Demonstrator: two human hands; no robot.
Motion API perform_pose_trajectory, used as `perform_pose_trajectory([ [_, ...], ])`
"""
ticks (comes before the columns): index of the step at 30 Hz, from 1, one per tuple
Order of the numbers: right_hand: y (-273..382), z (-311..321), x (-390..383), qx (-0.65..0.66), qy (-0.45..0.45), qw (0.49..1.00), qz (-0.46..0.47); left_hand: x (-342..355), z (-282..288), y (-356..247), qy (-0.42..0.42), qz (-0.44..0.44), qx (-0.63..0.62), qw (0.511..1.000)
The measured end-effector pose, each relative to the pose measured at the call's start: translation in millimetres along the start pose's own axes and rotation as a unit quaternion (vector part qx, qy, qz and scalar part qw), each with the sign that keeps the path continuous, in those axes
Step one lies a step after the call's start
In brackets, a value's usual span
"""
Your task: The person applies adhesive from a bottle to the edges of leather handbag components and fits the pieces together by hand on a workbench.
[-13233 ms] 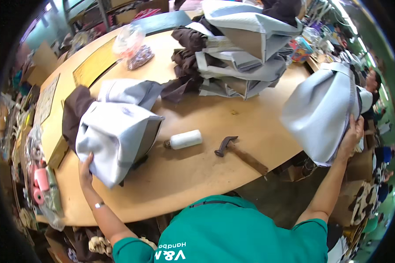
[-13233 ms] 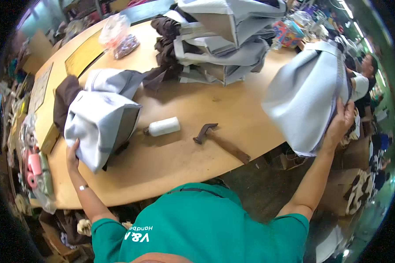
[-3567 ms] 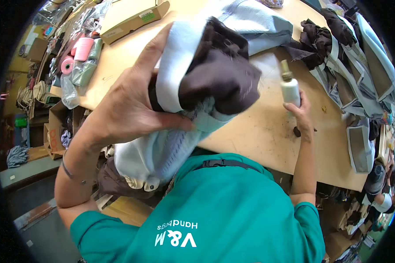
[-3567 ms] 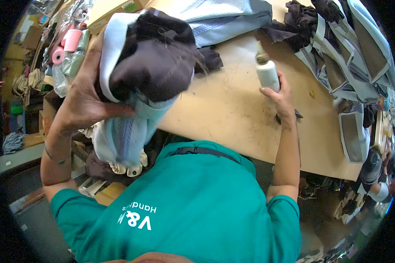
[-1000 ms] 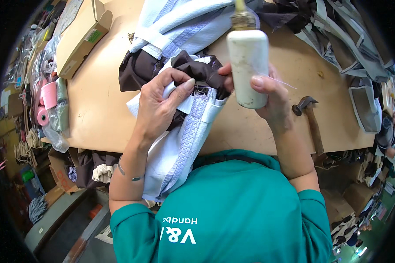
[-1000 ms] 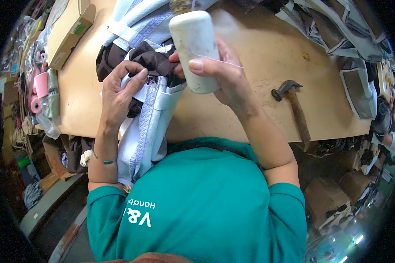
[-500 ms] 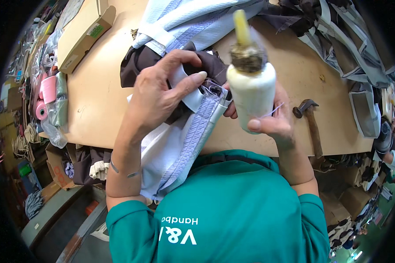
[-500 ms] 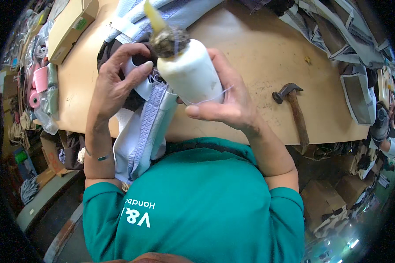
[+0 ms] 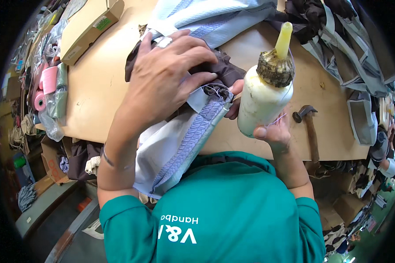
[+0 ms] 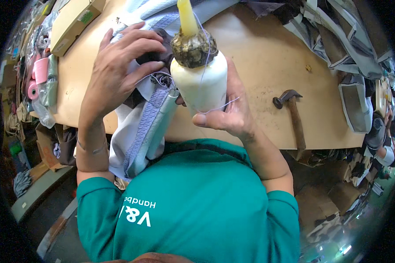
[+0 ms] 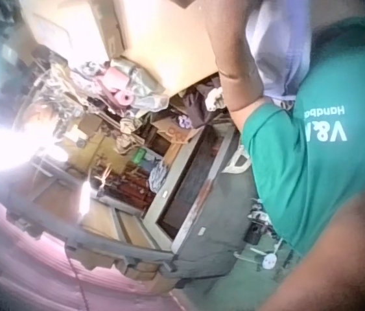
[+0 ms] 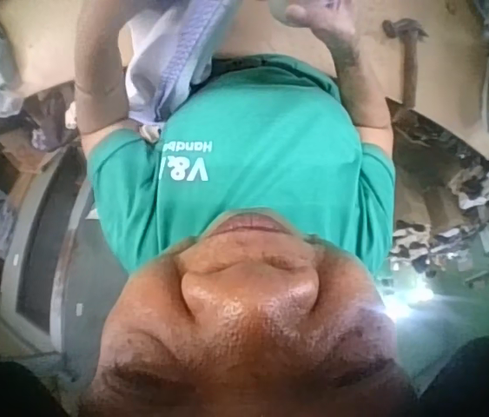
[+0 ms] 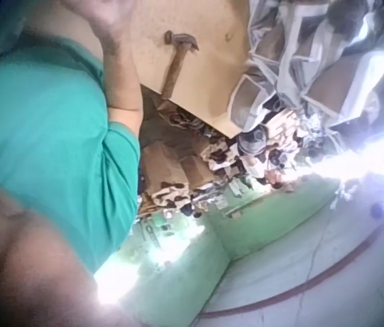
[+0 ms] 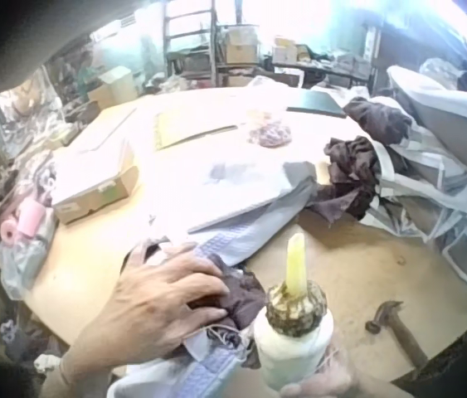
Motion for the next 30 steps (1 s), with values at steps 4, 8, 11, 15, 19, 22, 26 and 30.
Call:
perform_pose_trajectory([
  [4,-3,3,-1,-0.072,-0.008,0.997,0.041,20,-19,11,0.02,-0.035,-0.115,0.993],
  [8,-3,2,-1,-0.088,-0.025,0.995,0.046,34,-37,16,0.006,-0.031,-0.058,0.998],
  [11,-5,4,-2,-0.059,-0.067,0.996,0.029,32,-45,14,-0.042,-0.033,-0.103,0.993],
  [15,-12,11,-8,-0.033,-0.092,0.995,0.001,19,-28,11,0.025,-0.101,-0.259,0.96],
  [19,-14,13,-9,-0.001,-0.066,0.997,-0.027,3,-31,-5,0.082,-0.144,-0.177,0.97],
  [22,-18,15,-10,0.003,-0.054,0.998,-0.041,3,-40,-6,0.108,-0.129,-0.191,0.967],
  [26,-19,15,-11,0.029,-0.039,0.998,-0.043,6,-51,1,0.122,-0.097,-0.294,0.943],
  [30,-10,17,-17,-0.022,-0.049,0.996,-0.074,9,-54,11,0.199,-0.003,-0.449,0.871],
])
Point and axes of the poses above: each hand's wrist, its own x-axis towards the middle knuckle, its own z-axis out of the back of the hand, y = z × x, the point moved 3 cm from there along x, towards the middle knuckle, and after that the axes turned 2 degrees about -z, right-handed, at the moved point
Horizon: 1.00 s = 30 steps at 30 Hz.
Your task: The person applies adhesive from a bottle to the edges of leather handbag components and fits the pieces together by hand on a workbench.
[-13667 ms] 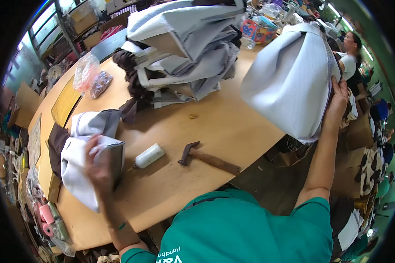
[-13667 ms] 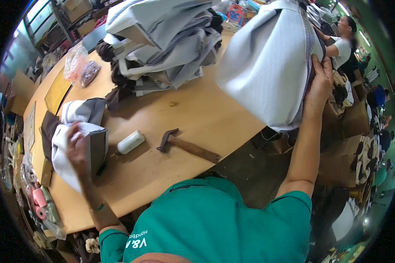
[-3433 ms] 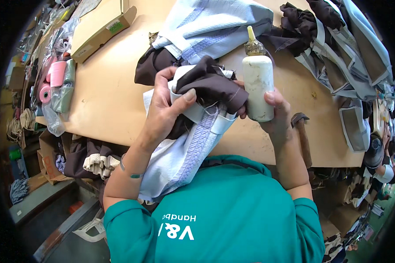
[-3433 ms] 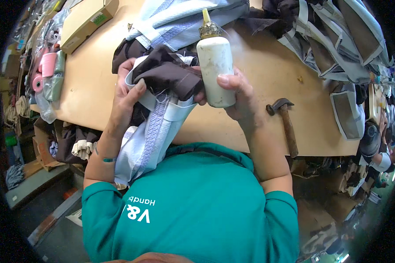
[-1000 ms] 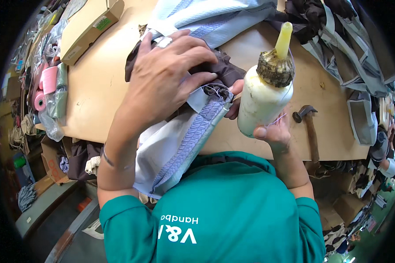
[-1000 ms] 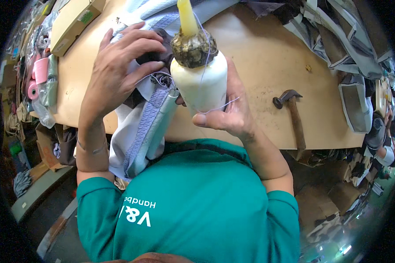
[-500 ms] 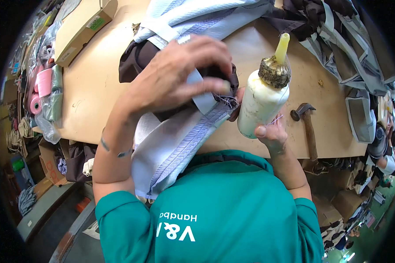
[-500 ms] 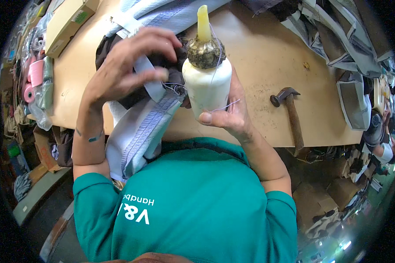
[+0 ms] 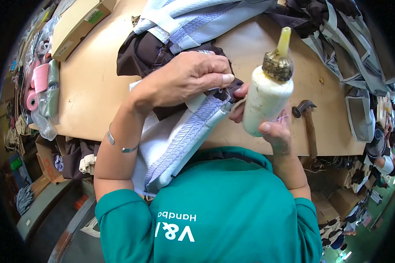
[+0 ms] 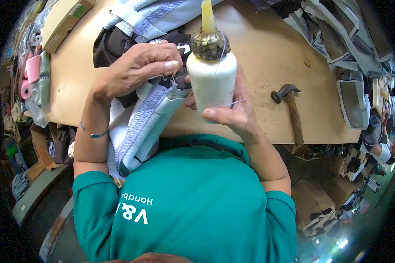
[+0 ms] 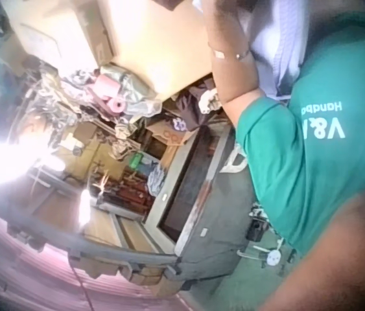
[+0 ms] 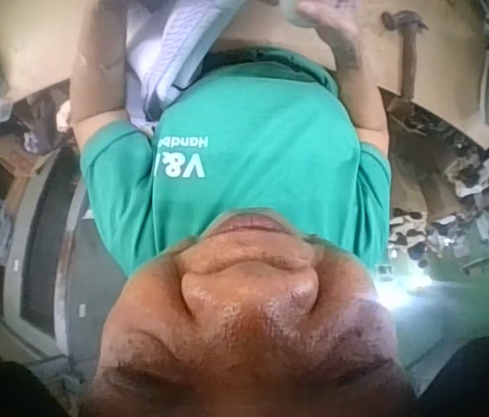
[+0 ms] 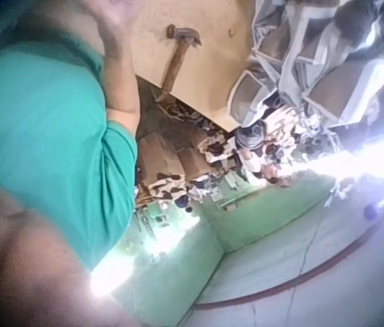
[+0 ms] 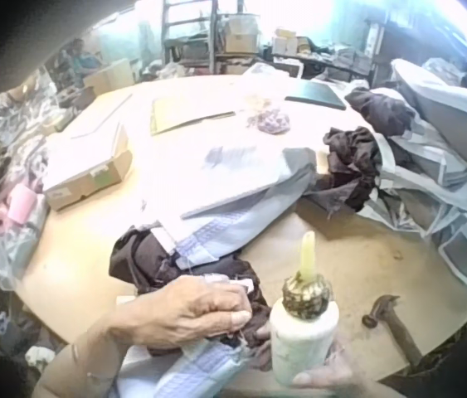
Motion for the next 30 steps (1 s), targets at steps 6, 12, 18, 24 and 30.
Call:
perform_pose_trajectory([
  [6,31,12,-21,-0.195,-0.108,0.975,0.015,-6,12,10,0.045,-0.022,-0.192,0.98],
  [12,70,39,-46,-0.261,-0.143,0.937,0.182,-6,11,10,0.034,-0.036,-0.206,0.977],
  [18,107,29,-36,-0.421,-0.153,0.871,0.204,-8,23,21,-0.044,0.031,-0.201,0.978],
  [24,126,25,-35,-0.407,-0.123,0.875,0.233,-9,19,29,-0.01,0.02,-0.224,0.974],
  [30,137,1,-40,-0.4,-0.156,0.842,0.328,-8,14,33,-0.011,0.032,-0.212,0.977],
])
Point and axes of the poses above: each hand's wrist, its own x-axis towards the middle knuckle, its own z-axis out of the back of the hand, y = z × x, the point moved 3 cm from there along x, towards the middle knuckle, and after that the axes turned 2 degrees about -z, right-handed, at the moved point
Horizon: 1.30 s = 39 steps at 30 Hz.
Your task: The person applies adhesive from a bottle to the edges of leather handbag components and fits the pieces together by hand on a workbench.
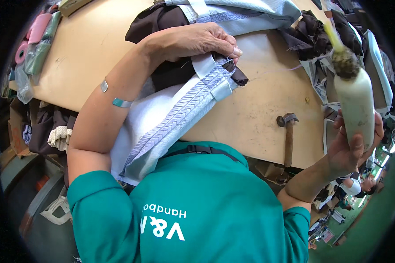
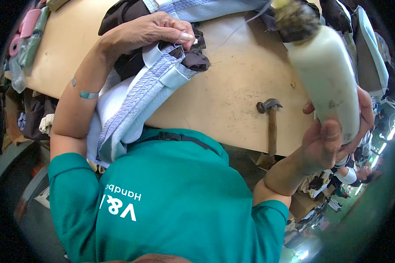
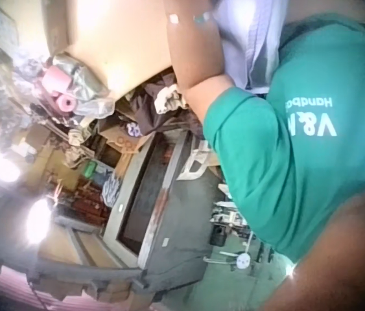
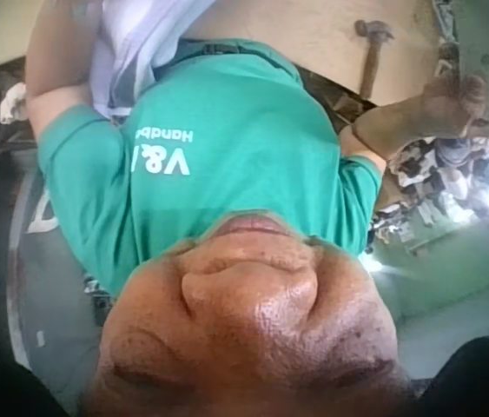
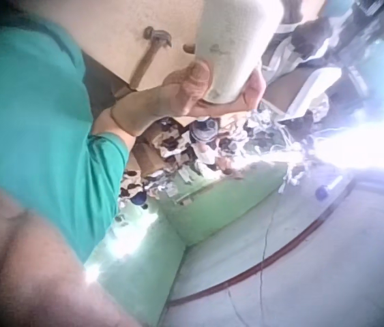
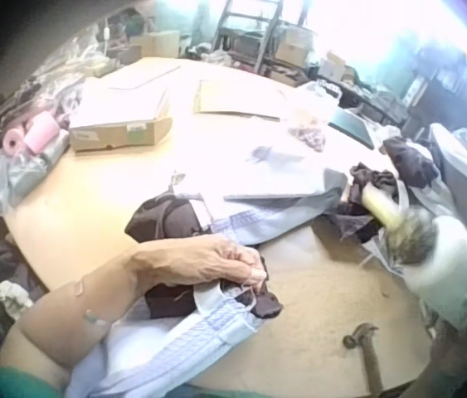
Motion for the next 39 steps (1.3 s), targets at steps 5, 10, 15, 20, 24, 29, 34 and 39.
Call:
perform_pose_trajectory([
  [5,3,-17,4,-0.086,0.138,0.986,0.025,5,2,5,-0.011,-0.004,0.002,1.0],
  [10,9,-28,3,-0.052,0.155,0.985,0.063,5,1,5,-0.018,0.024,-0.006,1.0],
  [15,9,-40,3,-0.051,0.161,0.982,0.086,6,0,7,-0.019,0.009,-0.011,1.0],
  [20,8,-43,2,-0.069,0.161,0.981,0.085,7,-1,7,-0.018,0.012,-0.007,1.0],
  [24,7,-45,4,-0.073,0.174,0.977,0.101,7,0,8,-0.027,0.005,-0.001,1.0],
  [29,10,-48,4,-0.103,0.167,0.972,0.133,8,-1,7,-0.021,0.014,-0.012,1.0],
  [34,10,-55,10,-0.123,0.194,0.956,0.183,9,-1,11,-0.03,0.007,-0.01,0.999],
  [39,16,-53,9,-0.148,0.211,0.946,0.197,9,-2,7,-0.024,-0.011,-0.025,0.999],
])
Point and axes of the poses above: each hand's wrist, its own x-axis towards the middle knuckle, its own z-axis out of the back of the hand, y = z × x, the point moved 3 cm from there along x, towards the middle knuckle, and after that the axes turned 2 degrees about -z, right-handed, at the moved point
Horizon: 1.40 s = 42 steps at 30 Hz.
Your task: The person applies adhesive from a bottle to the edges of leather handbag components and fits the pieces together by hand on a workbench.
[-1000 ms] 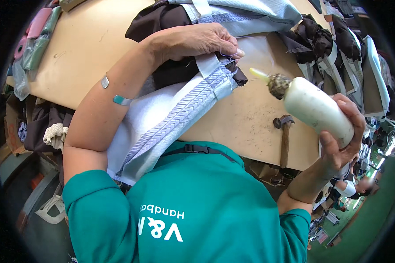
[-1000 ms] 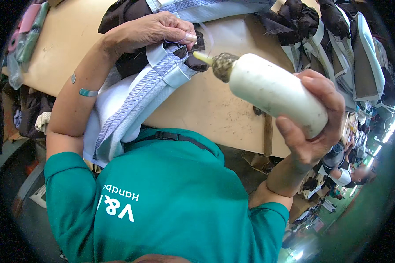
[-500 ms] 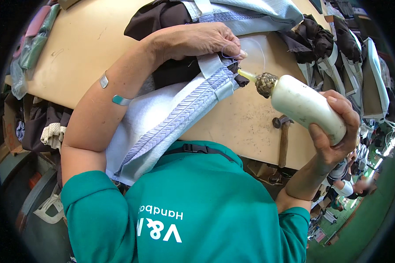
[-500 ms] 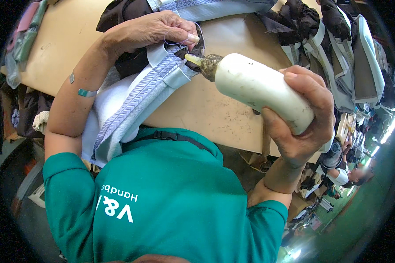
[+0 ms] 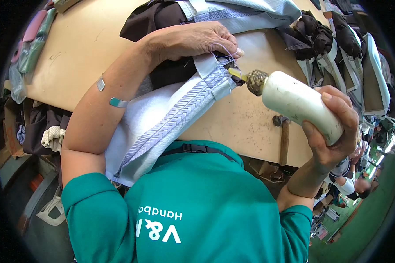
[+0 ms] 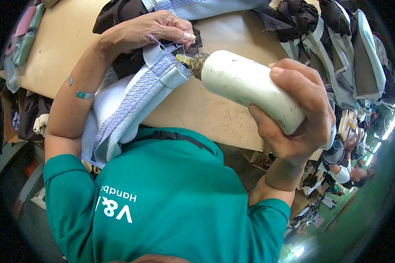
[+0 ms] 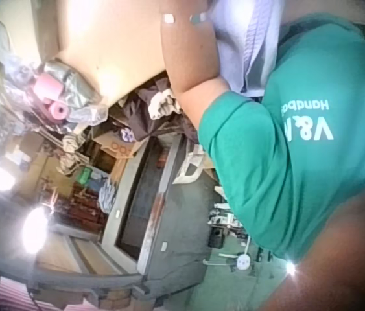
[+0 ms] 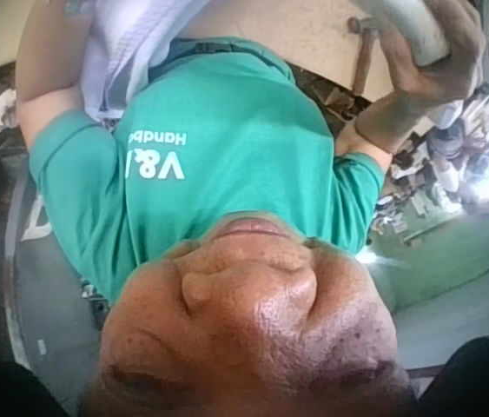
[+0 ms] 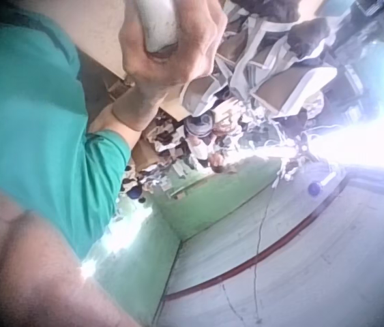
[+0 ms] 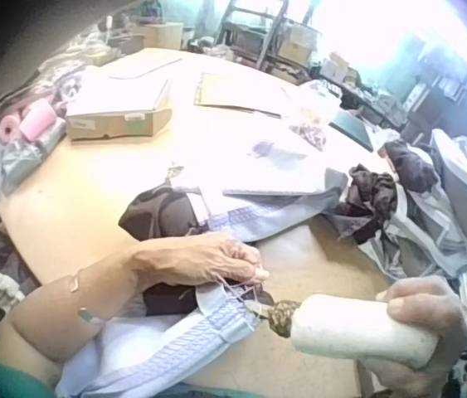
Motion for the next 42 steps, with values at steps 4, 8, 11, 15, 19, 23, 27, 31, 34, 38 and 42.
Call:
perform_pose_trajectory([
  [4,2,-3,2,0.0,-0.013,1.0,0.003,0,-2,-3,-0.01,0.007,0.028,1.0],
  [8,7,-5,6,-0.025,-0.015,1.0,-0.01,-2,-2,-3,-0.01,-0.021,0.006,1.0],
  [11,9,-1,5,-0.021,-0.012,1.0,-0.006,-1,0,-3,-0.004,0.026,0.026,0.999],
  [15,10,-5,6,-0.039,0.01,0.999,-0.001,1,-3,-1,-0.019,0.028,0.018,0.999],
  [19,12,-3,6,-0.046,0.03,0.998,-0.009,0,-2,-3,-0.008,0.03,0.02,0.999],
  [23,13,-3,7,-0.044,0.018,0.999,-0.007,1,-3,-2,-0.011,0.034,0.024,0.999],
  [27,16,-4,6,-0.049,0.019,0.998,-0.024,0,-4,-3,-0.021,0.031,0.029,0.999],
  [31,11,-1,3,-0.036,0.02,0.999,-0.017,0,-3,-3,-0.018,0.024,0.039,0.999],
  [34,8,-4,5,-0.033,0.015,0.999,-0.011,0,-2,-2,-0.01,0.017,0.038,0.999],
  [38,9,-1,2,-0.03,-0.009,0.999,-0.032,0,-1,-1,0.006,0.029,0.011,1.0],
  [42,7,-3,1,-0.049,0.021,0.998,-0.016,2,1,1,-0.005,0.009,0.023,1.0],
])
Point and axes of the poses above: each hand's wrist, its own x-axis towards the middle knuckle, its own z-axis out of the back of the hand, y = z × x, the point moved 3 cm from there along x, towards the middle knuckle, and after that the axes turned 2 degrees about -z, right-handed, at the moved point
